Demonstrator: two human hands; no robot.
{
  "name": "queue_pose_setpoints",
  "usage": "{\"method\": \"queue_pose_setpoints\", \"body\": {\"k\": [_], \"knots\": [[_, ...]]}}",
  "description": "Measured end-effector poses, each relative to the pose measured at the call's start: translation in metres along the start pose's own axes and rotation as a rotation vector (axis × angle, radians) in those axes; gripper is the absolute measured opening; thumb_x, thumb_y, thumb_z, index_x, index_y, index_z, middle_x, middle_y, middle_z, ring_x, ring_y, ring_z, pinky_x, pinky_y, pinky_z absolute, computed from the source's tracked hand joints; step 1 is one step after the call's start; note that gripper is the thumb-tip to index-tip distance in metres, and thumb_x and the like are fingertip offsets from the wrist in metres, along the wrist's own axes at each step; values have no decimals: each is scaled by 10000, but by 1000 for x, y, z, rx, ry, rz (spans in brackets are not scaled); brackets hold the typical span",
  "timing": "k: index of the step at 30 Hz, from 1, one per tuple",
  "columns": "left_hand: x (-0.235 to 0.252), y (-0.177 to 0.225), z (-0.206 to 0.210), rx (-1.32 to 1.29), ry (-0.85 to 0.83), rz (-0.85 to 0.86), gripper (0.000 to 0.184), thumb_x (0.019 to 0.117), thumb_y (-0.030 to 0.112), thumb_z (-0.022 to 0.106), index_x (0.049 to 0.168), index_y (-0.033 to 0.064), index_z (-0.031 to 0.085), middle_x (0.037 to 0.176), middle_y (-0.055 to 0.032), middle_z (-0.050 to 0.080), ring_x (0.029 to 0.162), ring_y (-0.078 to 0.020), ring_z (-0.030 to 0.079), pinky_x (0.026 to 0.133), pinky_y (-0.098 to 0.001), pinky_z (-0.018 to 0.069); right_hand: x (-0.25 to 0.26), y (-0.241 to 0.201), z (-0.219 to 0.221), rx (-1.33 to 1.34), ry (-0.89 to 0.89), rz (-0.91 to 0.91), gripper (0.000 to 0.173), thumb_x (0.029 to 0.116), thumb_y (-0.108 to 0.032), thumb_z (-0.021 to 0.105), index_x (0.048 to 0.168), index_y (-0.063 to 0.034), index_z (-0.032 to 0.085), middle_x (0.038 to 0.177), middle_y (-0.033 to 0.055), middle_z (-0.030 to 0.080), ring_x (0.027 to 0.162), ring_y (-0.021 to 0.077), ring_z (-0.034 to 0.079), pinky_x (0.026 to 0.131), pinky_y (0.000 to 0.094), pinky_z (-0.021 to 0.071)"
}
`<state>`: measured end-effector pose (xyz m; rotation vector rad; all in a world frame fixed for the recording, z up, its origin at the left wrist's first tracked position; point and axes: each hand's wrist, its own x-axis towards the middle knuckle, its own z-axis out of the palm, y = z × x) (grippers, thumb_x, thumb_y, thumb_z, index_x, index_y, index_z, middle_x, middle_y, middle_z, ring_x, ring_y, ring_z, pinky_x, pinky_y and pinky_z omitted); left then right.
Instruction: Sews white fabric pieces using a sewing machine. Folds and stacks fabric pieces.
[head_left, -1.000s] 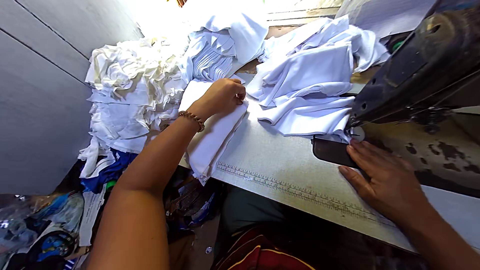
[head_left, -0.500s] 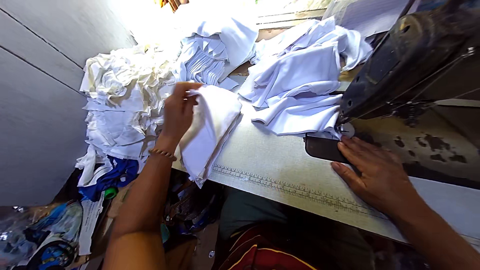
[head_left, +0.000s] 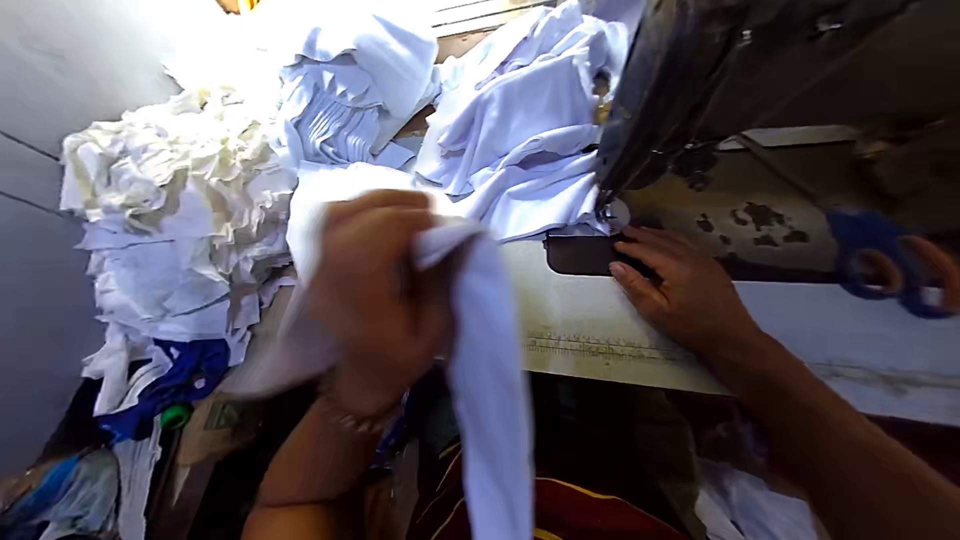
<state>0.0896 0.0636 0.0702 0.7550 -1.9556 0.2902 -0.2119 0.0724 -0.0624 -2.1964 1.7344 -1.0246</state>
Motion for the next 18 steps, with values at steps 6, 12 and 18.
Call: {"method": "queue_pose_setpoints", "body": {"k": [6,12,18], "knots": [[-49,9,149,-245,-893,-19,537,1049,362,528,1520,104,512,1614,-137,425,1511,-322,372,1216,-559,281,2,1,-11,103,99,152,305,1032,-190,543,1083,36,743,1220,224,692,1182,394,634,1017,555,486],[-53,-27,150,-215,-964,194,547,1068,432,336,1534,206,512,1630,-39,420,1544,-299,313,1225,-627,190,25,6,-20,49,-77,226,217,988,-179,667,1095,-10,754,1212,203,652,1175,407,572,984,592,453],[-47,-13,143,-187,-963,59,524,1043,342,367,1485,136,560,1597,-65,467,1518,-303,361,1204,-646,225,34,-4,-6,-28,-91,151,124,985,-62,638,930,26,706,1091,248,651,1130,457,580,966,624,455]]}}
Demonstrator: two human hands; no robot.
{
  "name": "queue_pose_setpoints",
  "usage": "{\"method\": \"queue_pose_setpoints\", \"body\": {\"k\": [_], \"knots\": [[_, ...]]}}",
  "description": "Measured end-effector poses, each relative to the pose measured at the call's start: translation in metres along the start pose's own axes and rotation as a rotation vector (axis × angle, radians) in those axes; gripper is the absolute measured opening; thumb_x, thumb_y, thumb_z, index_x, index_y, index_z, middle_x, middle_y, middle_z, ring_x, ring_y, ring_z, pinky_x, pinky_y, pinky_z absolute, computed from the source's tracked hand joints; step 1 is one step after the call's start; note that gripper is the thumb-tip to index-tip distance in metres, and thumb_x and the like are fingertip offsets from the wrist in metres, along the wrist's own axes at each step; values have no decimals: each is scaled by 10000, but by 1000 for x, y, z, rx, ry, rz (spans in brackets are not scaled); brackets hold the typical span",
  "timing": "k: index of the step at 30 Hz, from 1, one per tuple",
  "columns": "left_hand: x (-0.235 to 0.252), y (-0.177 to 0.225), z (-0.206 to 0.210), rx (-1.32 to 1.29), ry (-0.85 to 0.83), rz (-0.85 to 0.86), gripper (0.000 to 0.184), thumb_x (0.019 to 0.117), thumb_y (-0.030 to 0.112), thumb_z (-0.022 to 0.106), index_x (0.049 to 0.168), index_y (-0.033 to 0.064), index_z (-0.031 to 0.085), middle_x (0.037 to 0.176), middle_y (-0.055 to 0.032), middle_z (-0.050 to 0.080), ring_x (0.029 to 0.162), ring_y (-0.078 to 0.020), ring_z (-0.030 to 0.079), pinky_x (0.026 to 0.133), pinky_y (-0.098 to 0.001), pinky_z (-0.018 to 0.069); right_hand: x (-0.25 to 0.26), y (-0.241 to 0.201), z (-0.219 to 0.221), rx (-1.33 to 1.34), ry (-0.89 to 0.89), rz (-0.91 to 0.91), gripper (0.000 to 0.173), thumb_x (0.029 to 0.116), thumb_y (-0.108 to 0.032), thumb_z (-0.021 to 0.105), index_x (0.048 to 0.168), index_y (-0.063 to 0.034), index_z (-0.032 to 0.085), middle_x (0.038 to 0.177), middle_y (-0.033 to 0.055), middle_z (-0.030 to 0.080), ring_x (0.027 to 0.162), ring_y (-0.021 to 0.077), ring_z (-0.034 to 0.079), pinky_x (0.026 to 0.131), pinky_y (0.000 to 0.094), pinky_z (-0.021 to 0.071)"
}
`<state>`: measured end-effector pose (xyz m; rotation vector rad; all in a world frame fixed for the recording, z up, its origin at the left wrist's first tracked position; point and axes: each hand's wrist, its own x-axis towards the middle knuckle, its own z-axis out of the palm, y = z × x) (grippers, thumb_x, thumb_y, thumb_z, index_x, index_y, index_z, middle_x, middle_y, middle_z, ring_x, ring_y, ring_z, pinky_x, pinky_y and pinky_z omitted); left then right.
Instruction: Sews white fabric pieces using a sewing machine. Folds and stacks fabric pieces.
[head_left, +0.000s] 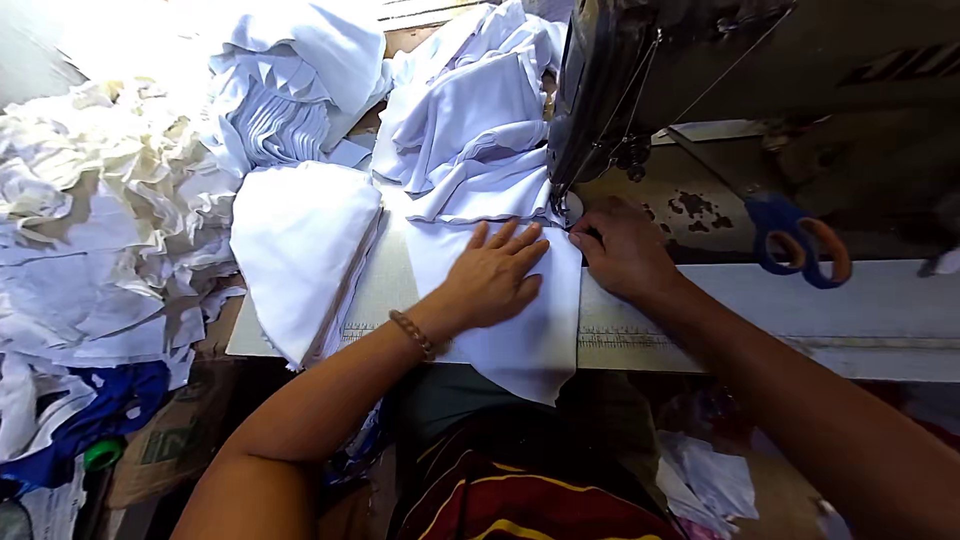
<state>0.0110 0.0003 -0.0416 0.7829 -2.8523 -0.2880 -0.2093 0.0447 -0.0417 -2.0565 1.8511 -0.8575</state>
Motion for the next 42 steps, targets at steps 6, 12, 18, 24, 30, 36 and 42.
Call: {"method": "queue_pose_setpoints", "body": {"k": [6,12,18,24,30,36,42], "knots": [[17,-8,15,27,41,21,570,1070,399,352,1536,99,486,1611,-72,446,1520,-273,364,1218,-559,263,21,-1,7,-142,-19,84,181,1007,-78,581,979,70,681,1099,294,640,1172,502,557,992,649,421],[20,-18,8,27,5,5,586,1064,417,342,1555,121,464,1625,-49,429,1534,-263,336,1218,-571,244,33,-7,12,-209,-72,159,226,1037,-118,546,1035,81,653,1192,322,600,1243,533,493,1017,665,378],[24,-10,6,78,23,-67,563,1082,364,380,1581,107,412,1643,-41,399,1548,-254,300,1211,-545,253,39,2,14,-185,12,163,273,1041,-75,484,1153,103,659,1250,355,587,1289,558,470,1039,694,360],[59,-27,4,-38,-24,-177,556,1076,300,304,1577,82,408,1663,-63,357,1530,-249,343,1186,-501,341,10,0,11,-69,179,94,338,1043,-178,466,1188,62,654,1256,317,581,1210,494,545,1026,624,436],[85,-40,-7,-37,-35,-331,516,1091,289,289,1555,132,452,1464,-120,592,1284,-336,607,959,-595,488,-38,0,18,-103,88,-326,335,1018,-216,513,1086,-16,773,1263,176,708,1232,358,645,1022,540,493],[105,-57,-13,-39,-61,-401,482,1100,323,283,1461,175,565,1330,-132,672,1238,-343,631,934,-611,483,-41,1,17,-108,88,-276,360,1035,-236,494,1136,-30,772,1302,147,702,1300,363,603,1039,555,468],[120,-72,-19,-53,-67,-459,473,1103,326,279,1379,156,623,1275,-140,691,1217,-346,638,915,-609,482,-41,2,16,-133,82,-269,369,1042,-245,489,1165,-33,764,1315,141,697,1313,378,590,1065,559,448]]}}
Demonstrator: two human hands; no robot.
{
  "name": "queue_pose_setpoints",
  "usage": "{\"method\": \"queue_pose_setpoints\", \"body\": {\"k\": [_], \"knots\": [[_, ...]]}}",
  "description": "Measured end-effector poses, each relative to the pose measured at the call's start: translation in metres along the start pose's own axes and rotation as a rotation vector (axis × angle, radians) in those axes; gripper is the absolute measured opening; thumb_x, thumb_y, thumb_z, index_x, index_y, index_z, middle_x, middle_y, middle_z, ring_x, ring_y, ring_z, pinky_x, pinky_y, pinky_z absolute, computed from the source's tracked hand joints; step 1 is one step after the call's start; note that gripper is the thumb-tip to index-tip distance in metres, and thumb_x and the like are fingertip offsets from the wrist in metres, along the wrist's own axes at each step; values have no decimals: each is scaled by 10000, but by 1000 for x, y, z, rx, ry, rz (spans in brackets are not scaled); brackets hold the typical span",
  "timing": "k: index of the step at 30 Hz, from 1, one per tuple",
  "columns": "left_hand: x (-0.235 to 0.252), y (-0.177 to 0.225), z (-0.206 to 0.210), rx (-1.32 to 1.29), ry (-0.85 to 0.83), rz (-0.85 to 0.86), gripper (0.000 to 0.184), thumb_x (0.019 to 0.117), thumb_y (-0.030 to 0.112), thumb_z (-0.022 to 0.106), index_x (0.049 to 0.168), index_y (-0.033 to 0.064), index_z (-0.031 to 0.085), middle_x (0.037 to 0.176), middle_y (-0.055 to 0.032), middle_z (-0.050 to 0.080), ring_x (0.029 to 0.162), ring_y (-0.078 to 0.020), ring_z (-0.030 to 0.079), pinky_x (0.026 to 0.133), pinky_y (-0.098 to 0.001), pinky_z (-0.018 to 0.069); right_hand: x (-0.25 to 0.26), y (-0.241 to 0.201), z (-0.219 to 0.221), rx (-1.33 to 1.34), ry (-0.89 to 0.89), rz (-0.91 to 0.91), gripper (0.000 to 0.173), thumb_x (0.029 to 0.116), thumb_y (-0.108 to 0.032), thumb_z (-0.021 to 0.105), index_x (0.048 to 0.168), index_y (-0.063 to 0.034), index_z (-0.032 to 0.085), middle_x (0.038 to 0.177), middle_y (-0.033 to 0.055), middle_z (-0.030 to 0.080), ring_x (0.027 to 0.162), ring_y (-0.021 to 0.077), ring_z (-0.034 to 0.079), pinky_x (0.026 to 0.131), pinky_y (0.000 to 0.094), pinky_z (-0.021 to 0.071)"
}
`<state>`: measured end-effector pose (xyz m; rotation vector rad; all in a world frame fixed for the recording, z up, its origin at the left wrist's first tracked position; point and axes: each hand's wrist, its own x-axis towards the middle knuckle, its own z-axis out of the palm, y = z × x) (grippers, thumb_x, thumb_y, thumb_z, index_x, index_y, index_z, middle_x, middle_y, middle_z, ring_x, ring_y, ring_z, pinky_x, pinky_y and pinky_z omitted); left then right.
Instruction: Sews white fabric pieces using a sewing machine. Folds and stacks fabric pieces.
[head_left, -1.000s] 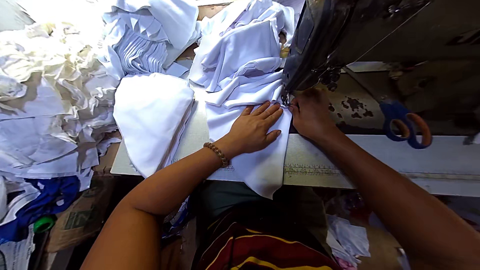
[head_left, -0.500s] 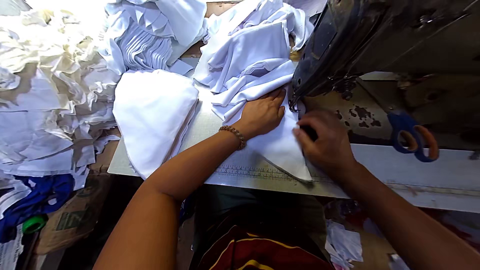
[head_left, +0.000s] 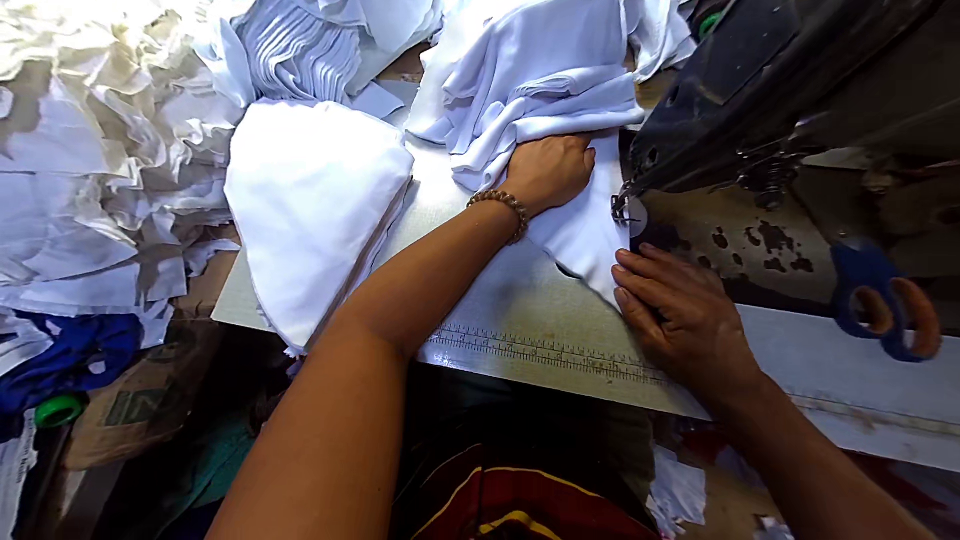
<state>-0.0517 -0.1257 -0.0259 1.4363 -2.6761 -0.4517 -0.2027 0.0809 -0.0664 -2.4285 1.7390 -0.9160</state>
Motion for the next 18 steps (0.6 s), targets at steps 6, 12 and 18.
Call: {"method": "queue_pose_setpoints", "body": {"k": [6,12,18], "knots": [[21,-8,-6,-11,18,-3,476,1113,331,276,1390,140,611,1300,-142,680,1234,-339,633,950,-596,487,-1,-1,0,-26,-25,22,418,1060,-303,461,1211,-41,749,1338,137,685,1315,379,590,1061,571,443],[33,-17,-5,-54,92,52,446,1106,260,316,1386,85,615,1383,-144,643,1314,-318,590,1059,-562,455,2,0,1,-69,-58,54,512,1079,-372,381,1302,-41,701,1398,147,645,1343,394,561,1072,598,414],[34,-19,-10,-159,93,-11,409,1100,263,379,1270,6,648,1310,-200,662,1278,-352,607,1034,-569,470,3,3,3,-82,-65,49,562,1069,-409,368,1340,-18,668,1423,173,620,1353,413,547,1088,629,390]]}}
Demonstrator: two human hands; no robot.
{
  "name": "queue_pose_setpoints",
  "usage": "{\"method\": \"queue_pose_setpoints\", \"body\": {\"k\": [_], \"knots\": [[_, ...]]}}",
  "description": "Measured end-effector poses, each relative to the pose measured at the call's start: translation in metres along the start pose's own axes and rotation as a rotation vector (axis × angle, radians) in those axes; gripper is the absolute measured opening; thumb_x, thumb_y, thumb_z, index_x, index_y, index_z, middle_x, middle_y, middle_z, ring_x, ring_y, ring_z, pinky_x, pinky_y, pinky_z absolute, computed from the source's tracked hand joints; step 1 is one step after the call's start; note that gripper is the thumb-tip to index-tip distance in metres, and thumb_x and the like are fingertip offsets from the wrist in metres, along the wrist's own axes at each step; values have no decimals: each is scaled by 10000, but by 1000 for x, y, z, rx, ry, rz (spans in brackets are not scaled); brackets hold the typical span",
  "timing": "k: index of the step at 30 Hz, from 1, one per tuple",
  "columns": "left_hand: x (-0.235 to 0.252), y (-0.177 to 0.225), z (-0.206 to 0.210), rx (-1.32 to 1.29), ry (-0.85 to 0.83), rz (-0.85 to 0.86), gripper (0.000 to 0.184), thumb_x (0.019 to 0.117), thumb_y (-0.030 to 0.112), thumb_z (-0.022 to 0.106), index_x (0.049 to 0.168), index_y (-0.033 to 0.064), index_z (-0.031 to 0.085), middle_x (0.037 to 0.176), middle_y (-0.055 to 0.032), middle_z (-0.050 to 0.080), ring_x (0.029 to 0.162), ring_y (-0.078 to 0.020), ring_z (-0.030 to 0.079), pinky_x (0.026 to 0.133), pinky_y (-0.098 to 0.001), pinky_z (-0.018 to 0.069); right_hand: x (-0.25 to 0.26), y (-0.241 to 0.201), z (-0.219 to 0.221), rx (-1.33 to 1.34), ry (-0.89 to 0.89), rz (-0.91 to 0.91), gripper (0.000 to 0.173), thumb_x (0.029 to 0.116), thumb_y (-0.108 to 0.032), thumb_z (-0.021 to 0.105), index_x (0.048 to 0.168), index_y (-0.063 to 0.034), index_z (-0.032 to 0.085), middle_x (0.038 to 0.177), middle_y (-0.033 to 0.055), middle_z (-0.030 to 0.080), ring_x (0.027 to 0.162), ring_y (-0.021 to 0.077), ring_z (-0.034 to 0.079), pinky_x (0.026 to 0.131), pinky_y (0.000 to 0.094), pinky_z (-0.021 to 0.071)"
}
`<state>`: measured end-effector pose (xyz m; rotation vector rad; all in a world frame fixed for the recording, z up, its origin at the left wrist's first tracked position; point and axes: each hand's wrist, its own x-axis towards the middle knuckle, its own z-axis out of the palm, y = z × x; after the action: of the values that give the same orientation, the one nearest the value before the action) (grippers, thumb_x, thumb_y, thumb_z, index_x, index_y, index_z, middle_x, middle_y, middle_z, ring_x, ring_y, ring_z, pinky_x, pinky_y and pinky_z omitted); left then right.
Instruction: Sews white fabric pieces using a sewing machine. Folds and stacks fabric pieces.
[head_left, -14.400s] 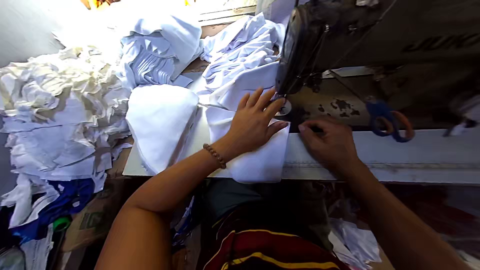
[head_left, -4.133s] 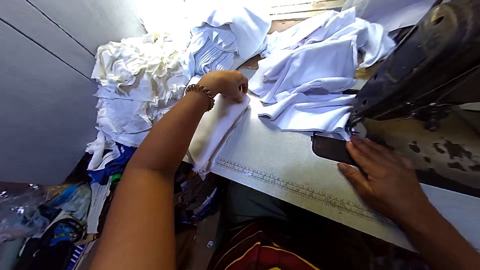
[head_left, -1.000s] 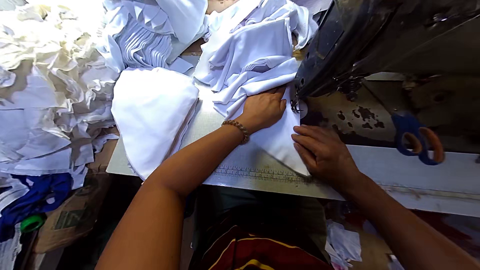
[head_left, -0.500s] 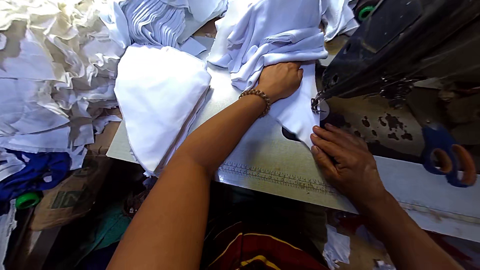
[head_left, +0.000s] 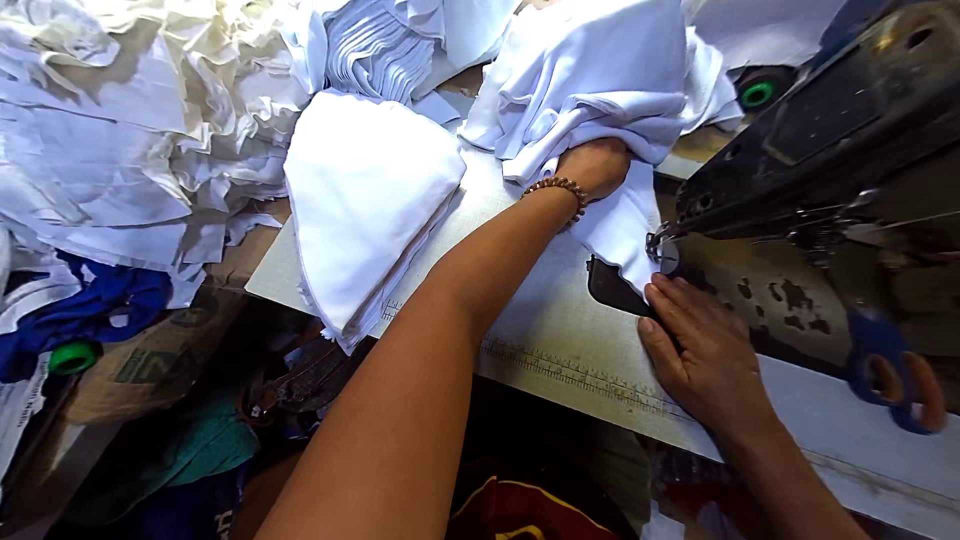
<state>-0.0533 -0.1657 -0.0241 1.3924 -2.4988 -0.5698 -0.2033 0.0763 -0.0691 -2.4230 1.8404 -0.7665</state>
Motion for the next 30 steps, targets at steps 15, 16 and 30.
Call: {"method": "queue_pose_setpoints", "body": {"k": [15,16,30], "knots": [[-10,14,-137,-296,-236,-90,172,1028,180,597,1143,75,669,900,-42,689,687,-94,656,627,-257,553,1,2,8,25,31,-12,589,1051,-449,372,1365,-40,657,1454,146,601,1361,401,539,1084,641,382],[-25,15,-150,-219,-209,-57,220,1036,165,595,1220,66,662,1003,-69,704,767,-118,682,702,-289,575,1,2,8,30,35,-20,597,1055,-456,366,1366,-37,655,1454,155,600,1363,407,535,1082,644,380],[-119,-121,-165,310,-379,12,254,934,125,737,1156,10,694,1099,-187,676,1047,-323,639,935,-509,492,-2,5,7,106,49,-16,626,1057,-494,367,1316,-18,682,1413,196,620,1345,427,549,1083,659,374]]}}
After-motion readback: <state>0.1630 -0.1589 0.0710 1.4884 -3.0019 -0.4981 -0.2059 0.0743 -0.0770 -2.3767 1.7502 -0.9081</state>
